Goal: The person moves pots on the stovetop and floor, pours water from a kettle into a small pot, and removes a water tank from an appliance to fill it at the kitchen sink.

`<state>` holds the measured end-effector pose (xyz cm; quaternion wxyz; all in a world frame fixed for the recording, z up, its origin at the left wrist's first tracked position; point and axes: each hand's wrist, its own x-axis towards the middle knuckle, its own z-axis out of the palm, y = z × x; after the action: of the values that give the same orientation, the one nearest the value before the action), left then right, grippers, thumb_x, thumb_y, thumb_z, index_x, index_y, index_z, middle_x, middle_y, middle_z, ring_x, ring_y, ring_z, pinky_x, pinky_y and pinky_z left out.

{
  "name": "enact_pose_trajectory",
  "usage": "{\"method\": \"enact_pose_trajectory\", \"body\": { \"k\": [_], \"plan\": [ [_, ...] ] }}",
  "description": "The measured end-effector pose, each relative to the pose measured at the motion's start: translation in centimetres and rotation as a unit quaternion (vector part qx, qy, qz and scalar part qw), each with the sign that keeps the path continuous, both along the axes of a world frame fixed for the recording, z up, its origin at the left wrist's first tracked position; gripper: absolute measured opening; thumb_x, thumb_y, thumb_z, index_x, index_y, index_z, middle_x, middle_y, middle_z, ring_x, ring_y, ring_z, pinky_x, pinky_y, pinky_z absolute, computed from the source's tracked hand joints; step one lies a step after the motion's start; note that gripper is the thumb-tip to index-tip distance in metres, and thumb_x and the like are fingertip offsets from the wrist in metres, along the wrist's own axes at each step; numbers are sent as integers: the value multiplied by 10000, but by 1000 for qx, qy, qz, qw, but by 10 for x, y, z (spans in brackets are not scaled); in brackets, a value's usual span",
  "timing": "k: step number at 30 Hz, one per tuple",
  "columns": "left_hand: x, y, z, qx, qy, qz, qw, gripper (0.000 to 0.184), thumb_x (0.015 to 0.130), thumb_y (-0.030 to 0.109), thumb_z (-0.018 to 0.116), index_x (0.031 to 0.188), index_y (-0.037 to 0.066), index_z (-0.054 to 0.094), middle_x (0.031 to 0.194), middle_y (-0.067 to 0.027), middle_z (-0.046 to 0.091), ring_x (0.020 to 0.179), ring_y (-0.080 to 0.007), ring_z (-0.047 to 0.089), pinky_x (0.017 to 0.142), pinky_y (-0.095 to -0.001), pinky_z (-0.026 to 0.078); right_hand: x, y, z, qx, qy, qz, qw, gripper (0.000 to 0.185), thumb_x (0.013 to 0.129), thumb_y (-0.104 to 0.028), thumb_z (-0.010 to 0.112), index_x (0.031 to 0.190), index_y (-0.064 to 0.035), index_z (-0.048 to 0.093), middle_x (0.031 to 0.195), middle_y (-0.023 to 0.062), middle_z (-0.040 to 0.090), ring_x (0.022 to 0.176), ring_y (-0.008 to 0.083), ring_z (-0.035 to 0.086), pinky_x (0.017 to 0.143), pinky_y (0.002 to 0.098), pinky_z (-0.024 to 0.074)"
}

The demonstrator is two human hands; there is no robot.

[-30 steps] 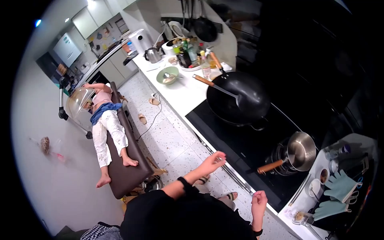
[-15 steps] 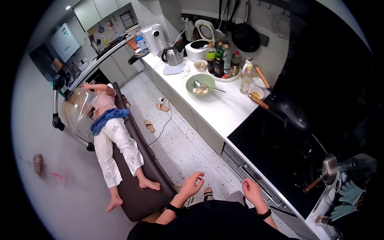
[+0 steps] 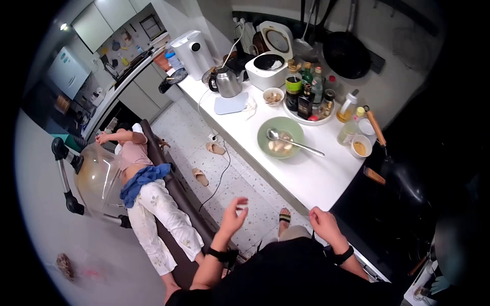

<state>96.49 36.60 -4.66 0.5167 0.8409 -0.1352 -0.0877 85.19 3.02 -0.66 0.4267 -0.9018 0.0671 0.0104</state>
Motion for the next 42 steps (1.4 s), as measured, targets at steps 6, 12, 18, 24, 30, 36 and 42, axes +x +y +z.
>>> {"method": "enact_pose_trajectory", "body": {
  "k": [6,12,18,24,30,36,42],
  "plan": [
    [234,41,15,-20,-57,64,996,424,880,31,653,1291,45,549,1219,-92,638,1136,-202,611,892,-334,521,135,16,14,29,9,-18,999,78,925,-93,600,955,-21,597,662,103,606,579,223,611,557,329,455],
    [520,71,-31,-43,-47,71,995,619,897,91,666,1457,33,409,1368,-171,559,1209,-271,565,971,-372,484,197,33,-16,77,30,-143,986,34,956,-52,577,953,-19,583,645,50,590,577,122,578,544,282,442],
    [773,81,-94,6,-30,77,997,761,869,84,668,1535,17,306,1480,-220,461,1325,-352,483,1081,-419,417,264,95,-11,165,42,-336,927,48,968,-26,527,934,-21,561,678,23,588,615,85,569,546,241,448],
    [890,86,-145,-6,13,-83,996,622,813,-11,666,1398,-11,454,1344,-151,575,1248,-245,554,1074,-356,416,311,138,11,162,35,-414,895,50,972,-43,534,934,-29,562,695,17,599,627,80,575,546,230,448],
    [866,74,-105,-69,143,-154,975,74,757,-9,678,811,41,677,700,8,662,603,-84,584,594,-247,468,325,162,22,177,36,-474,862,41,952,-46,535,952,-22,568,705,23,609,630,87,588,554,235,459],
    [803,60,-98,-121,63,-19,990,113,724,1,649,833,-29,645,723,19,611,641,-75,514,621,-254,466,321,178,31,161,42,-499,850,47,952,-49,534,958,-14,564,695,32,602,628,92,591,555,237,464],
    [758,65,-34,-39,-18,51,998,559,751,164,794,1220,-57,584,1142,-134,618,999,-220,593,906,-387,498,277,176,31,157,24,-518,840,72,932,-19,553,970,19,600,763,60,625,699,129,617,642,280,506]
  ]
}}
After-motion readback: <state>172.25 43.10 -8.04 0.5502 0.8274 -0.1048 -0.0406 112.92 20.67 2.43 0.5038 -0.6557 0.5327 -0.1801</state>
